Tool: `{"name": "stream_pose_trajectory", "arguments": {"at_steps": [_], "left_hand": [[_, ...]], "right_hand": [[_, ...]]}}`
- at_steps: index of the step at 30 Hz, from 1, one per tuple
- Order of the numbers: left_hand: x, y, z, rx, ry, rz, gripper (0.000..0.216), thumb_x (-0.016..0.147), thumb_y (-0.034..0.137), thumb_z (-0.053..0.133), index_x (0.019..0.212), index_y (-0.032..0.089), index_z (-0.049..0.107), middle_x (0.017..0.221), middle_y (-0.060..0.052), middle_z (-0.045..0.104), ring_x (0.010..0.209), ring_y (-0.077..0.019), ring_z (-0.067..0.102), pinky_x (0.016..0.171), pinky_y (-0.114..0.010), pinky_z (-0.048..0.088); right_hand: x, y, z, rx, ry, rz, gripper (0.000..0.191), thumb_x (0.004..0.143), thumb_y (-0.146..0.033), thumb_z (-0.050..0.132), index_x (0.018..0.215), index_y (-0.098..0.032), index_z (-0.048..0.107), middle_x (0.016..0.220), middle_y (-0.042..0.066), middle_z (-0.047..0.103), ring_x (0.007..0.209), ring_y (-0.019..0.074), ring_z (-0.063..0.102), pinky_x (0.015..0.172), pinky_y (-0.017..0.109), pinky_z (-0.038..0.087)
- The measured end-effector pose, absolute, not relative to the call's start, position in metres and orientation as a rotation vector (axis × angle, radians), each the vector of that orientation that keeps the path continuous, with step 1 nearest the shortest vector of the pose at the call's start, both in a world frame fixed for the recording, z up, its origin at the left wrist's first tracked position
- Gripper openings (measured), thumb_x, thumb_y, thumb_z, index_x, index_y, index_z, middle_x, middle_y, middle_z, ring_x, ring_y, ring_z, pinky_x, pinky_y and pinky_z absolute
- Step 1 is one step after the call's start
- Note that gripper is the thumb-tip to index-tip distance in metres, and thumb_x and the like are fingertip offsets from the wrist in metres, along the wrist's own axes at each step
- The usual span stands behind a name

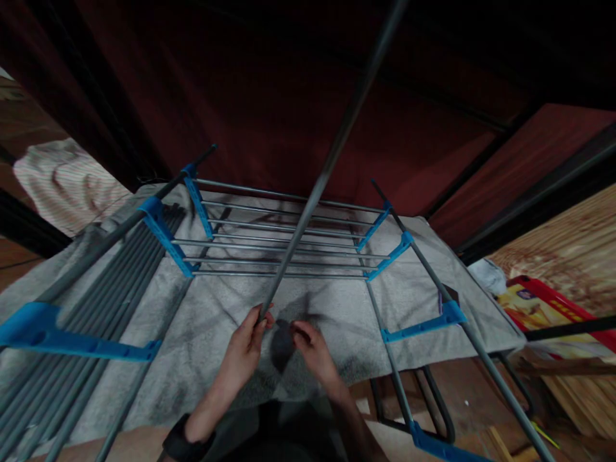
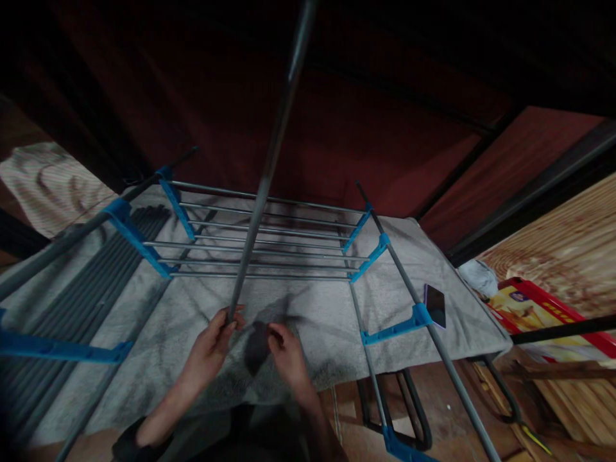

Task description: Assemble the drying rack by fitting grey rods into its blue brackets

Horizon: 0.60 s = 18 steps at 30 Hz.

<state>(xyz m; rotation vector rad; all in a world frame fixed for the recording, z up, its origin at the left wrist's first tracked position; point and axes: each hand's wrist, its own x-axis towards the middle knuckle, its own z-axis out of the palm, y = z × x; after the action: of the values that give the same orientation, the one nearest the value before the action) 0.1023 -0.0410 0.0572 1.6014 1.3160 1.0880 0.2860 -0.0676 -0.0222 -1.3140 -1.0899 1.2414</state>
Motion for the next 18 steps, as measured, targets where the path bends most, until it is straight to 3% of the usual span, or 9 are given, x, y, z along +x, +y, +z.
{"name": "stream_pose_trajectory", "arguments": {"at_steps": [6,18], "left_hand": [[0.067,-0.031,0.034,1.75,1.43,1.109,0.033,0.093,0.041,0.045,0.112,0.019,0.06,0.095,-0.008,0.072,0.087,-0.0221,0.071,0.083,-0.036,0.057],[0.025,-0.018,0.006,2.08,1.467,0.998,0.033,0.089,0.034,0.045,0.108,0.022,0.069,0.094,-0.008,0.076,0.089,-0.0241,0.072,0.083,-0.036,0.058]], "right_hand": [[0.315,-0.054,-0.016,-1.292,-0.867,1.153,0.027,0.075,-0.046,0.074,0.092,-0.026,0.076,0.083,0.004,0.073,0.07,0.0197,0.064,0.062,0.033,0.054],[0.346,-0.042,0.007,-1.273,-0.644,1.095,0.039,0.066,-0.049,0.079,0.093,-0.022,0.074,0.084,0.005,0.074,0.068,0.0179,0.064,0.064,0.033,0.054]]}}
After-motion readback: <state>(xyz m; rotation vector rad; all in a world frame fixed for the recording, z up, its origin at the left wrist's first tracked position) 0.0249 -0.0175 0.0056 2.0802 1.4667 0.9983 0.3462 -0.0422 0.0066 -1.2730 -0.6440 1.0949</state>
